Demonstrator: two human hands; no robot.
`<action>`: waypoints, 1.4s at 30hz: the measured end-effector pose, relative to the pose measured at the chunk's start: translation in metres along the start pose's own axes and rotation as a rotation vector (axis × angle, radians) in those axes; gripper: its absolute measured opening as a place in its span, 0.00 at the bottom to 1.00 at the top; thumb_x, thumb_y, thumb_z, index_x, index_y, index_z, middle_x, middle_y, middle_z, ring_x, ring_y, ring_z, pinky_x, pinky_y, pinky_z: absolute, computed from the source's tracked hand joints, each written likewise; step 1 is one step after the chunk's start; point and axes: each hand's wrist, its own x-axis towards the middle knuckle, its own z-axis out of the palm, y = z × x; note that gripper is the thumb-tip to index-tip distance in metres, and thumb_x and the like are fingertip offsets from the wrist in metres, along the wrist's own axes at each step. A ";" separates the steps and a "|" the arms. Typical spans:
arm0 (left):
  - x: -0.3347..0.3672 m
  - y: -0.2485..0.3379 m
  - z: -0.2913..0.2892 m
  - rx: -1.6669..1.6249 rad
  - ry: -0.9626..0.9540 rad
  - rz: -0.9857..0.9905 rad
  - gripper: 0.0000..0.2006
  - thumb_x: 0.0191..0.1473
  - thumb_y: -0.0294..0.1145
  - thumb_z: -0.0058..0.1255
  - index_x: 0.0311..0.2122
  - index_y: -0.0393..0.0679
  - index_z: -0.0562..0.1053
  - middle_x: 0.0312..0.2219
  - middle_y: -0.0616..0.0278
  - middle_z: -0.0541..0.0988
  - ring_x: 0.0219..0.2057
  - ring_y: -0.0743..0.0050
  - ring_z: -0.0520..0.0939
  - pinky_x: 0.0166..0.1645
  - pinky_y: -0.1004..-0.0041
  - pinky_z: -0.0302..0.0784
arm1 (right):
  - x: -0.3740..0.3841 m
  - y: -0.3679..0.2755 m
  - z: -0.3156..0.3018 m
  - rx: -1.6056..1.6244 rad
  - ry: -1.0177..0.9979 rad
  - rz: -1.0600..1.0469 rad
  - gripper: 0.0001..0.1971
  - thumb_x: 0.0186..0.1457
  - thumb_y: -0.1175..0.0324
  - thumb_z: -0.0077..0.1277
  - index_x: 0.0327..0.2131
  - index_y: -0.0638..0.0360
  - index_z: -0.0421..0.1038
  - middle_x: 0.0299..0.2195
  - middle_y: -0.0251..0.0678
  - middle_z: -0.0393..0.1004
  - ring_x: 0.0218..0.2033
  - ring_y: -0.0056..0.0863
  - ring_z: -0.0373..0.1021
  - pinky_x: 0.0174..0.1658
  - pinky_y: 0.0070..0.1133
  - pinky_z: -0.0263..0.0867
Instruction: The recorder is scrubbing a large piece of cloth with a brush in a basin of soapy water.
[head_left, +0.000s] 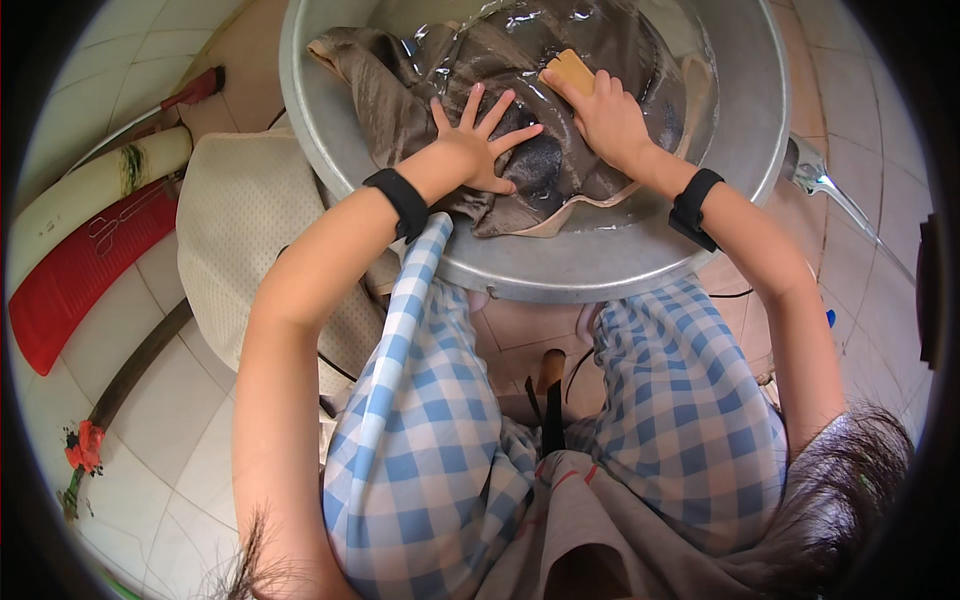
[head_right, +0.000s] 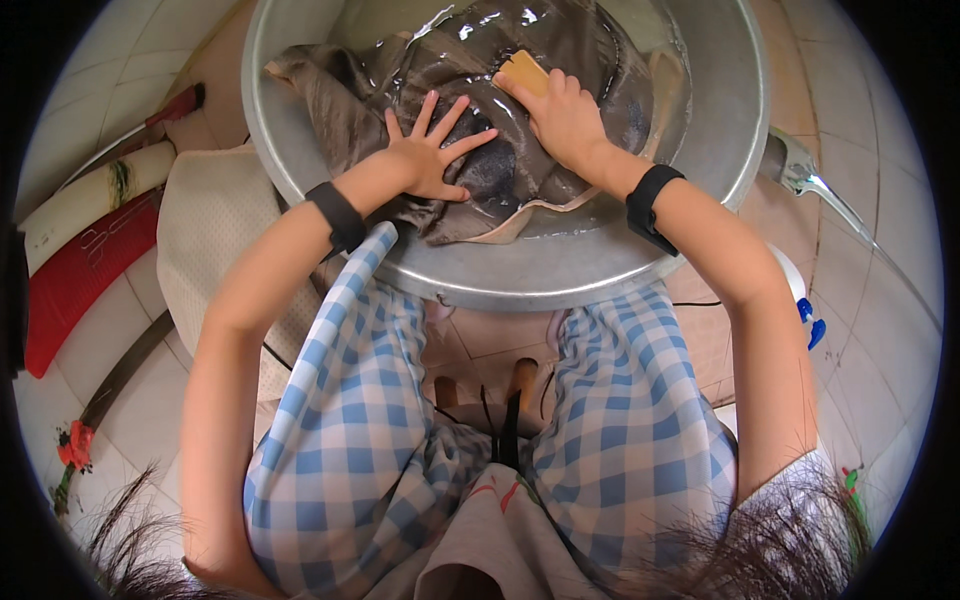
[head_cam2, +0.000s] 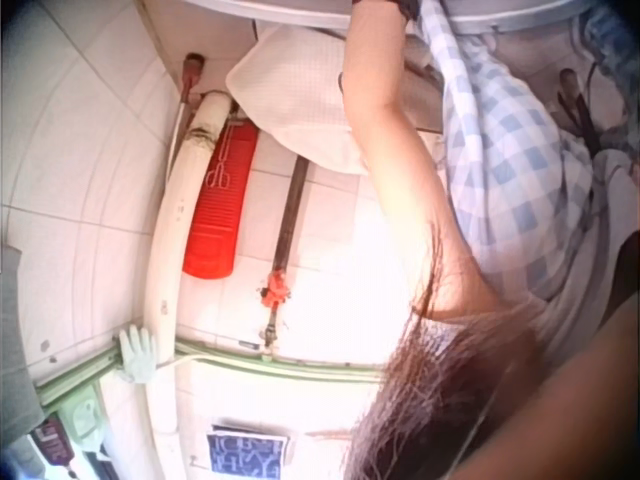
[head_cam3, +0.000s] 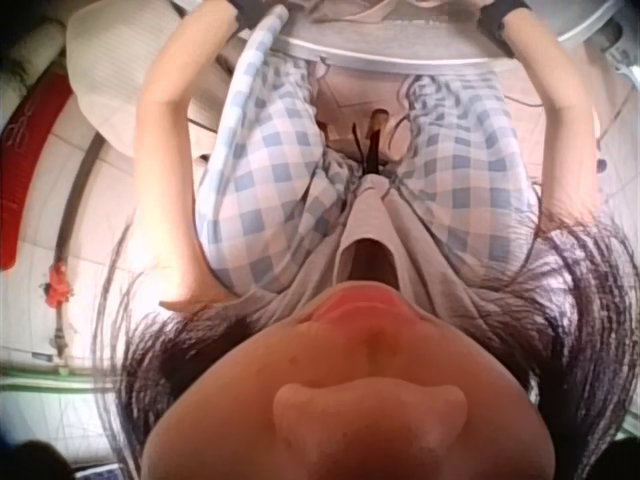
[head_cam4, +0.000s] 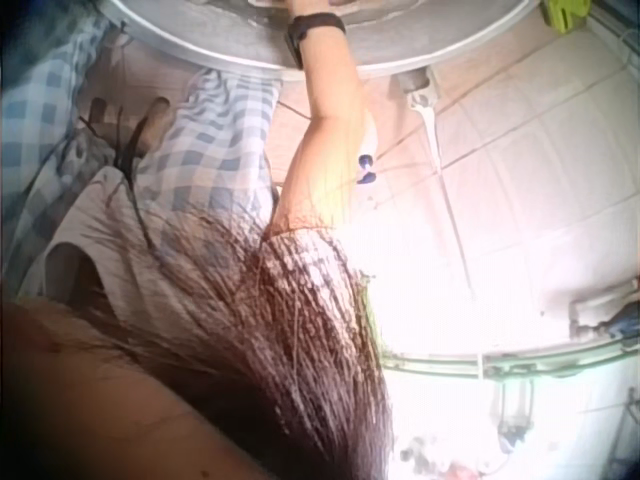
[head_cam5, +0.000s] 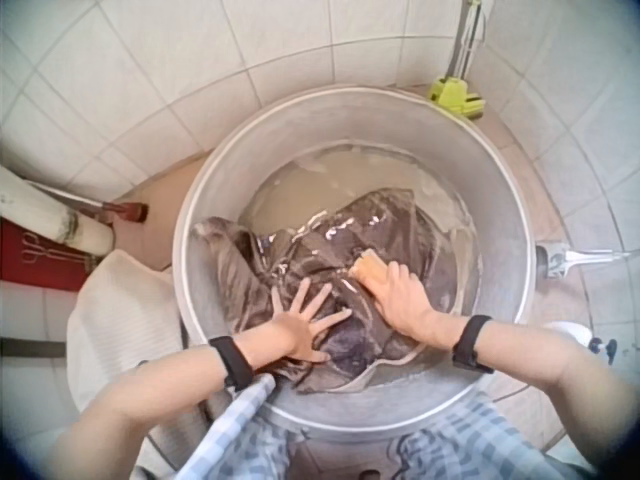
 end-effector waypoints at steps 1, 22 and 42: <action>0.010 0.000 0.007 0.032 -0.002 0.004 0.44 0.44 0.68 0.44 0.63 0.81 0.36 0.65 0.64 0.24 0.64 0.42 0.23 0.52 0.21 0.33 | -0.001 0.003 0.001 -0.003 -0.003 0.003 0.36 0.48 0.68 0.51 0.59 0.25 0.51 0.36 0.46 0.62 0.33 0.41 0.66 0.34 0.31 0.69; 0.017 0.023 0.017 0.053 -0.180 -0.095 0.49 0.44 0.73 0.40 0.64 0.72 0.29 0.64 0.44 0.26 0.65 0.47 0.25 0.55 0.27 0.29 | 0.026 -0.011 0.034 0.078 0.048 -0.162 0.35 0.48 0.62 0.52 0.59 0.21 0.51 0.37 0.41 0.65 0.36 0.37 0.66 0.36 0.29 0.68; 0.027 0.004 0.034 -0.037 -0.159 0.001 0.52 0.42 0.75 0.40 0.64 0.70 0.27 0.63 0.43 0.23 0.63 0.44 0.20 0.56 0.29 0.27 | 0.042 0.004 0.007 -0.032 0.137 -0.241 0.27 0.51 0.68 0.44 0.53 0.17 0.60 0.34 0.36 0.65 0.36 0.35 0.65 0.38 0.28 0.63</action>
